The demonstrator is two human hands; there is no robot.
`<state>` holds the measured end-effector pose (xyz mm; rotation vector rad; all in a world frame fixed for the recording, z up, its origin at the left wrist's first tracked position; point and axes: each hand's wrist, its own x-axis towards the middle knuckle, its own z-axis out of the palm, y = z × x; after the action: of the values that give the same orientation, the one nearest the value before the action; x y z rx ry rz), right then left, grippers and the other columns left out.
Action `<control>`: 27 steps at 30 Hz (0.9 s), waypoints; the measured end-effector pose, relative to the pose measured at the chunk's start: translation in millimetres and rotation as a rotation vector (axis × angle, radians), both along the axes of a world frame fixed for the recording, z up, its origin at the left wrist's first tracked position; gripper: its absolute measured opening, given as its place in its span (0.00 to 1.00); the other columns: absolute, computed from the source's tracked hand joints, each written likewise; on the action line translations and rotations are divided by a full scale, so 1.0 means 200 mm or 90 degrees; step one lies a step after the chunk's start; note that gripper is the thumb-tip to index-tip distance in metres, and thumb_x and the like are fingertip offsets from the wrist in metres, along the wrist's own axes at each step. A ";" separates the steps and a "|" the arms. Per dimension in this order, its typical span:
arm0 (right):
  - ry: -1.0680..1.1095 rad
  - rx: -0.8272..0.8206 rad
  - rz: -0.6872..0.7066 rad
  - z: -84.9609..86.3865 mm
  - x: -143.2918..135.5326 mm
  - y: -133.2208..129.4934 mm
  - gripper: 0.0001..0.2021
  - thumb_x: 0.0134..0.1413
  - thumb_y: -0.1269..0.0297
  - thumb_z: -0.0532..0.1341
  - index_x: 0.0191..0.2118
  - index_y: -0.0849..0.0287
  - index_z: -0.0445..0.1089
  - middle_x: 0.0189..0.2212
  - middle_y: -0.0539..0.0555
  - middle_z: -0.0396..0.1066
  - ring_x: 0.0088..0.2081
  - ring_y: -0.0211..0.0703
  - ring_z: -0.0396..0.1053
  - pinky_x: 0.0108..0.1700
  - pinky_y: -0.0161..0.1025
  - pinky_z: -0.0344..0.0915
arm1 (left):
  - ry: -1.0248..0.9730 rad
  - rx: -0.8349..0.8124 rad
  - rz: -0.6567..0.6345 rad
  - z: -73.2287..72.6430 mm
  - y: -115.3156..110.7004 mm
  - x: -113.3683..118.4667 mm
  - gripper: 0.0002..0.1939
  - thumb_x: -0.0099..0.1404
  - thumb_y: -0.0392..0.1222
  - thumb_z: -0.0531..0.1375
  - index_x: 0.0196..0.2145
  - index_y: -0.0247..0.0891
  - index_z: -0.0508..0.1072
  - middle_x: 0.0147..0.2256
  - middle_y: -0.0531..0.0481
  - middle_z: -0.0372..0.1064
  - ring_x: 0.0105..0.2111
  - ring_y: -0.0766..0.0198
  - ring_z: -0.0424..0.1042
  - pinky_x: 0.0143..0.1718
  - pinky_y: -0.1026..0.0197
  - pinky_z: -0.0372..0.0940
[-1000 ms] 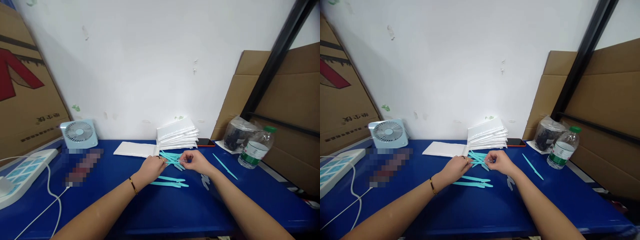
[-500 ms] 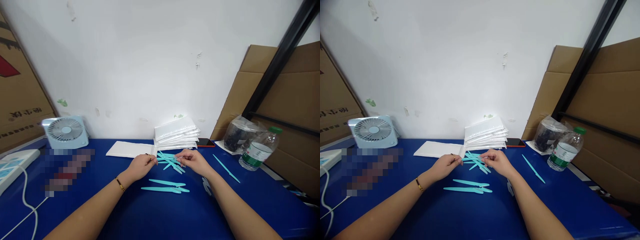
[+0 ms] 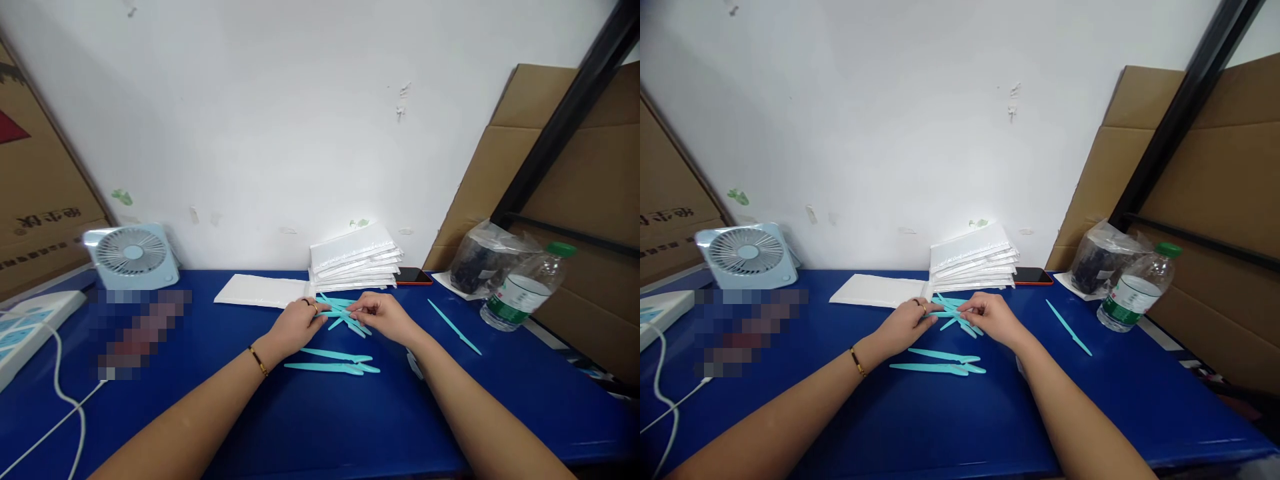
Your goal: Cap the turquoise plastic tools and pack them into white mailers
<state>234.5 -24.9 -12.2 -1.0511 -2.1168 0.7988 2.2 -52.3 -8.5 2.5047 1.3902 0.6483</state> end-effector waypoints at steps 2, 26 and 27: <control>-0.034 0.019 -0.021 0.02 0.07 0.02 0.13 0.49 0.56 0.60 0.39 0.56 0.74 0.30 0.53 0.70 0.26 0.37 0.65 0.28 0.34 0.61 | -0.005 0.060 0.050 0.01 -0.01 0.00 0.19 0.61 0.46 0.56 0.50 0.44 0.65 0.46 0.46 0.63 0.48 0.55 0.59 0.48 0.54 0.55; -0.259 -0.034 0.112 0.05 0.22 -0.01 0.07 0.39 0.63 0.65 0.29 0.58 0.74 0.27 0.50 0.69 0.27 0.36 0.66 0.26 0.30 0.59 | 0.088 -0.002 -0.133 -0.07 0.00 -0.06 0.09 0.64 0.40 0.50 0.30 0.39 0.68 0.30 0.52 0.67 0.30 0.66 0.65 0.31 0.65 0.55; -0.273 -0.026 0.100 0.04 0.20 -0.01 0.06 0.39 0.65 0.64 0.28 0.59 0.74 0.26 0.50 0.70 0.26 0.36 0.66 0.25 0.30 0.58 | 0.089 -0.002 -0.131 -0.07 -0.01 -0.06 0.08 0.63 0.40 0.50 0.30 0.39 0.68 0.30 0.52 0.67 0.30 0.66 0.64 0.30 0.66 0.55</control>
<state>275.3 -27.5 -4.8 -1.1714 -2.5792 0.7411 -9.1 -53.4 -22.3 2.6882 1.1512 0.4382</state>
